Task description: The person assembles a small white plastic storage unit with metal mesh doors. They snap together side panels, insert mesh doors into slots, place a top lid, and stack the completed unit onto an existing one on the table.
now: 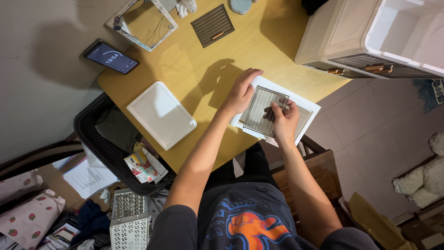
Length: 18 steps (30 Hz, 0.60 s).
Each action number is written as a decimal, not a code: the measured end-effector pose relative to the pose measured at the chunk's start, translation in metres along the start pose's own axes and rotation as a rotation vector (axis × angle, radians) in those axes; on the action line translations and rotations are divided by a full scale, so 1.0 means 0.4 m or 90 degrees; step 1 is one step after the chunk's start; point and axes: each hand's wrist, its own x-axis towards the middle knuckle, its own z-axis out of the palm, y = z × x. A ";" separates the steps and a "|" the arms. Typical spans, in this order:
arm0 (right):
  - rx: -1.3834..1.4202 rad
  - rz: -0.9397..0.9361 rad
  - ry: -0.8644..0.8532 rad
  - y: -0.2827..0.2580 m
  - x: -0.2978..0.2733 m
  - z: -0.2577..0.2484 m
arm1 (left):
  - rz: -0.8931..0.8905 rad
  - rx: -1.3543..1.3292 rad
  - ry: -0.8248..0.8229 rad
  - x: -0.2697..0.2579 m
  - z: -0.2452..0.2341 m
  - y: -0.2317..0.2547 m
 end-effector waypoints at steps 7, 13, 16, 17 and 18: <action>-0.017 0.002 0.000 0.000 0.003 0.008 | 0.002 0.023 0.039 0.000 0.020 0.012; -0.017 -0.011 0.005 0.001 0.003 0.012 | -0.011 -0.003 0.052 0.000 0.025 0.023; -0.002 -0.033 0.008 0.006 0.001 0.013 | -0.016 -0.007 0.050 0.001 0.026 0.029; 0.005 -0.037 0.011 0.008 0.001 0.015 | -0.017 -0.006 0.050 0.002 0.025 0.031; 0.012 -0.040 0.014 0.011 0.000 0.017 | -0.011 -0.009 0.050 0.003 0.025 0.033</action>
